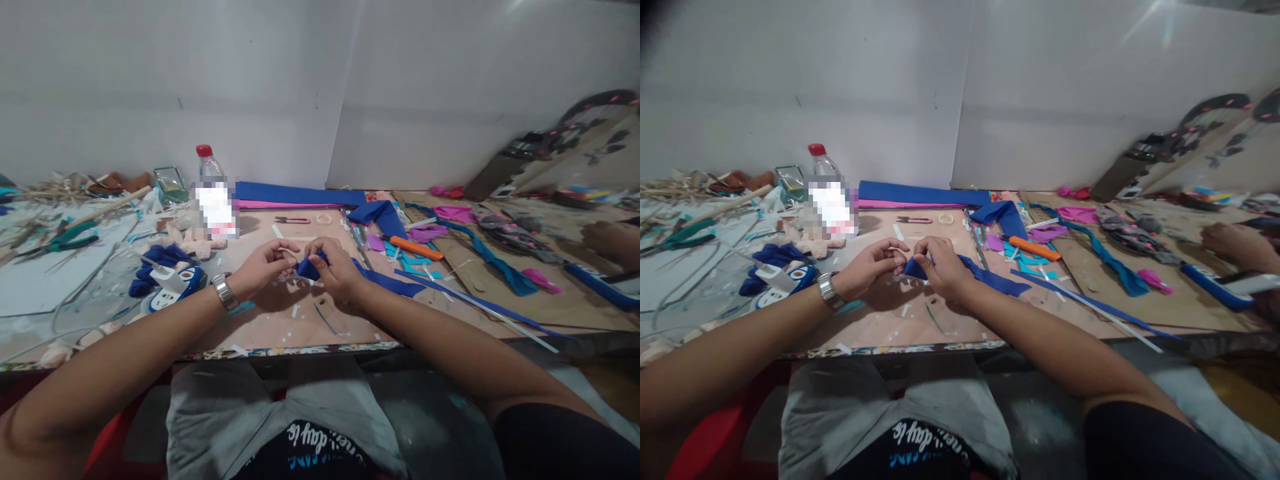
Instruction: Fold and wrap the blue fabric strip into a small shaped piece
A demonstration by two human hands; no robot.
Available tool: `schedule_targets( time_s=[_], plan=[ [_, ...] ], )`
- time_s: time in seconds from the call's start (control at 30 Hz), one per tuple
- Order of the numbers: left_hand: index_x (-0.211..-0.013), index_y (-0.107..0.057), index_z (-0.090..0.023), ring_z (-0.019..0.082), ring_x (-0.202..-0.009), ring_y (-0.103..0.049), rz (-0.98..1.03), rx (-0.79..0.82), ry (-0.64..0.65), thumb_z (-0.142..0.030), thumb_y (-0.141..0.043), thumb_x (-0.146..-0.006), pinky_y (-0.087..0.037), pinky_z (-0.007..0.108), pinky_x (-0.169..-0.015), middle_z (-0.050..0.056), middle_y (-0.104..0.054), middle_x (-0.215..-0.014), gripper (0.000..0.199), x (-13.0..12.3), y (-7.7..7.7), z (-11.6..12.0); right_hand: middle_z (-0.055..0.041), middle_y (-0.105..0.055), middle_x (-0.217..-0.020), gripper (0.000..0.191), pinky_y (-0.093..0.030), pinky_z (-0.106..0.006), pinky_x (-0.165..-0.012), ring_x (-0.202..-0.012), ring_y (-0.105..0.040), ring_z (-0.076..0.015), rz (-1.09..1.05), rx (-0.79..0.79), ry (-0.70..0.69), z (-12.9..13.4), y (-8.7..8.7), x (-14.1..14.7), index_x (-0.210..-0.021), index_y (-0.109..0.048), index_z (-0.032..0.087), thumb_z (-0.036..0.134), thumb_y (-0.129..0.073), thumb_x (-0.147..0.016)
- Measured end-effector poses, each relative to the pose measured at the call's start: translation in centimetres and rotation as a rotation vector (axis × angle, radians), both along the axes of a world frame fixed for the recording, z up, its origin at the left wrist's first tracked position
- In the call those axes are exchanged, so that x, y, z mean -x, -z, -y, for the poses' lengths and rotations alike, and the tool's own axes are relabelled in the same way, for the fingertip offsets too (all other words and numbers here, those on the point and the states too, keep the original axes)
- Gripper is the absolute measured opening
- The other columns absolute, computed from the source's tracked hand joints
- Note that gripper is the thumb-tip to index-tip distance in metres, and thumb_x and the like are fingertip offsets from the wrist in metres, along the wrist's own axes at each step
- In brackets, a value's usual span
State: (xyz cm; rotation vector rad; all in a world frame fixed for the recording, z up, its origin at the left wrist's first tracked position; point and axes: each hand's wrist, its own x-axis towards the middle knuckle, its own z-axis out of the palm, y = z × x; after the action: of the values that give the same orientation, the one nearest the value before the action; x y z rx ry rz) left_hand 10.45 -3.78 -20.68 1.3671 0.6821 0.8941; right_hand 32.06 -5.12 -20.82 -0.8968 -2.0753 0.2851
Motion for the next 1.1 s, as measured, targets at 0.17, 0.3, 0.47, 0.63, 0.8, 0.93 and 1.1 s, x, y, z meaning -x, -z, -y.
schedule_targets(
  time_s=[0.17, 0.3, 0.47, 0.63, 0.8, 0.93, 1.1],
  plan=[
    [-0.115, -0.060, -0.018, 0.014, -0.072, -0.064, -0.025, 0.008, 0.098, -0.038, -0.082, -0.083, -0.048, 0.026, -0.069, 0.000, -0.068, -0.078, 0.044, 0.10, 0.28, 0.05, -0.0058, -0.065, -0.091, 0.042, -0.042, -0.042, -0.091, -0.088, -0.058, -0.0236, 0.010, 0.008, 0.009, 0.06, -0.24, 0.10, -0.093, -0.054, 0.024, 0.060, -0.036, -0.106],
    [-0.111, -0.061, -0.018, 0.015, -0.080, -0.068, -0.014, -0.049, 0.108, -0.027, -0.084, -0.081, -0.051, 0.030, -0.079, 0.002, -0.071, -0.085, 0.039, -0.13, 0.71, 0.06, -0.0042, -0.065, -0.089, 0.036, -0.040, -0.042, -0.091, -0.086, -0.058, -0.0220, 0.035, -0.019, -0.027, 0.10, -0.38, 0.11, -0.093, -0.054, 0.023, 0.054, -0.042, -0.106],
    [-0.108, -0.061, -0.017, 0.013, -0.082, -0.068, 0.036, -0.047, 0.070, -0.021, -0.083, -0.077, -0.052, 0.029, -0.080, 0.003, -0.070, -0.092, 0.038, -0.28, 0.85, -0.26, -0.0046, -0.064, -0.091, 0.031, -0.040, -0.042, -0.091, -0.087, -0.057, -0.0222, 0.039, -0.035, -0.025, 0.27, -0.43, 0.11, -0.094, -0.054, 0.023, 0.048, -0.041, -0.108],
    [-0.105, -0.064, -0.017, 0.010, -0.073, -0.061, 0.027, -0.079, 0.026, -0.017, -0.078, -0.078, -0.047, 0.025, -0.073, -0.001, -0.064, -0.080, 0.031, -0.24, 0.86, -0.50, -0.0071, -0.064, -0.093, 0.031, -0.042, -0.044, -0.090, -0.091, -0.056, -0.0243, 0.051, 0.027, 0.003, 0.63, -0.63, 0.15, -0.095, -0.053, 0.023, 0.046, -0.036, -0.108],
    [-0.109, -0.063, -0.017, 0.011, -0.072, -0.059, 0.013, -0.016, 0.114, -0.026, -0.075, -0.083, -0.046, 0.026, -0.069, 0.001, -0.065, -0.088, 0.029, -0.22, 0.51, -0.22, -0.0073, -0.064, -0.093, 0.033, -0.041, -0.044, -0.091, -0.091, -0.056, -0.0237, 0.086, 0.041, -0.006, 0.61, -0.66, 0.16, -0.094, -0.052, 0.023, 0.044, -0.032, -0.109],
    [-0.107, -0.063, -0.016, 0.013, -0.080, -0.061, -0.003, -0.096, 0.112, -0.035, -0.080, -0.084, -0.048, 0.029, -0.076, 0.004, -0.066, -0.095, 0.035, -0.24, 0.56, -0.12, -0.0062, -0.065, -0.090, 0.034, -0.040, -0.043, -0.091, -0.087, -0.056, -0.0224, 0.112, 0.037, -0.027, 0.38, -0.56, 0.16, -0.093, -0.052, 0.022, 0.044, -0.031, -0.109],
    [-0.112, -0.059, -0.018, 0.015, -0.080, -0.064, -0.043, -0.094, 0.179, -0.032, -0.082, -0.084, -0.050, 0.033, -0.080, 0.002, -0.066, -0.086, 0.039, -0.05, 0.94, -0.11, -0.0052, -0.065, -0.087, 0.034, -0.038, -0.042, -0.091, -0.084, -0.056, -0.0219, 0.127, 0.039, -0.027, 0.37, -0.65, 0.19, -0.091, -0.053, 0.023, 0.043, -0.031, -0.109]
  ],
)
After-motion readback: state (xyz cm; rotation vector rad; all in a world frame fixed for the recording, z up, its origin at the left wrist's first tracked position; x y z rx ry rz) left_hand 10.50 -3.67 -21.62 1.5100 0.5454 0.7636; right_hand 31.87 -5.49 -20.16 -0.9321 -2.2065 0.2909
